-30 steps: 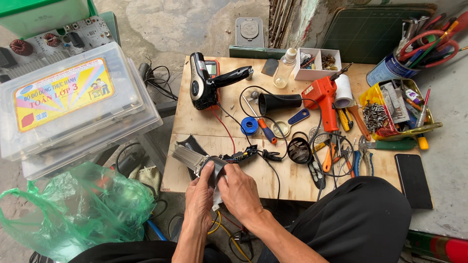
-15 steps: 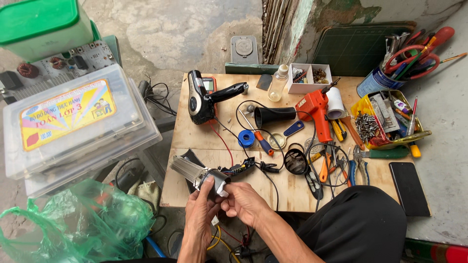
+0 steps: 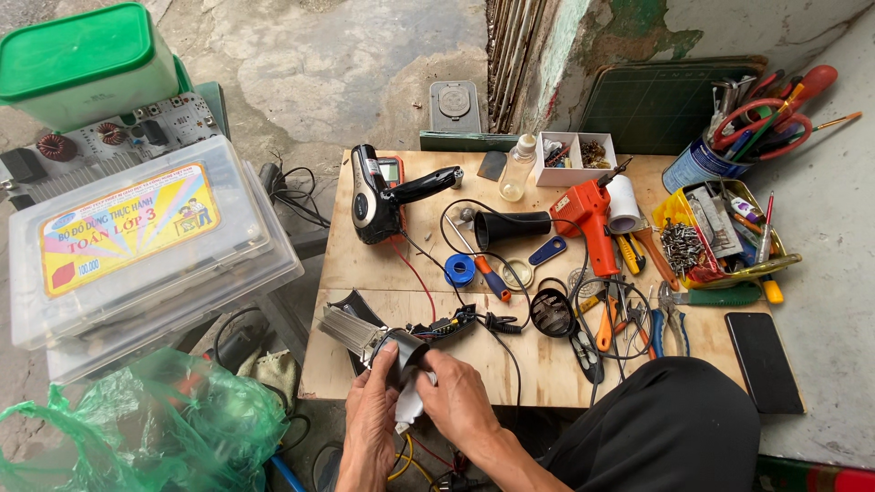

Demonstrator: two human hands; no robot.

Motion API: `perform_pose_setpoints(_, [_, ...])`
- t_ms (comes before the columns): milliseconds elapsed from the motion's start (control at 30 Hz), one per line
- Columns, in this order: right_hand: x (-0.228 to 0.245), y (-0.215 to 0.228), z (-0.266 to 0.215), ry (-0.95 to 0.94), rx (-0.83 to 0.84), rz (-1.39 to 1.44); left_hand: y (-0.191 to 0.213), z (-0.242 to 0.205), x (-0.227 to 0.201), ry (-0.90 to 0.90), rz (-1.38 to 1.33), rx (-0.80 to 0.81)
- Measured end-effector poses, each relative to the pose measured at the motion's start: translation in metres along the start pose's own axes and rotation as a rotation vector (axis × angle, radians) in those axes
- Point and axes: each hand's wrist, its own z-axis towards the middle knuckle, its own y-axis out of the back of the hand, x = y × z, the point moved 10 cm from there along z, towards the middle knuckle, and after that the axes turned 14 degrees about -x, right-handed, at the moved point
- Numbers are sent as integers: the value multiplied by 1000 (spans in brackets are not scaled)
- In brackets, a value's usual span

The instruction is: The person holds a disassembled hair dryer and plugs its power cord into a power strip. They then apply a liquid from a small bottle onto the internal heating element and wipe the area with a white cloth. Finally, they reassemble the hair dryer by attaching the nozzle and casing.

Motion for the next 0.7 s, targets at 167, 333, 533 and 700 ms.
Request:
perform_pose_setpoints(167, [2,13,-3,-388,99,246,4,-18,-7,-8,47,-30])
perform_pose_setpoints(333, [11,9,-22,-821,148,923,2,-22,-11,-61,114,-27])
perform_pose_setpoints(533, [-34,-45,-31,-1174,111,1230,-3,-40,-22,-114,98,-22])
perform_pose_setpoints(700, [-45,-48,-31,-1142,111,1157,-2,-31,-18,-113,95,-15])
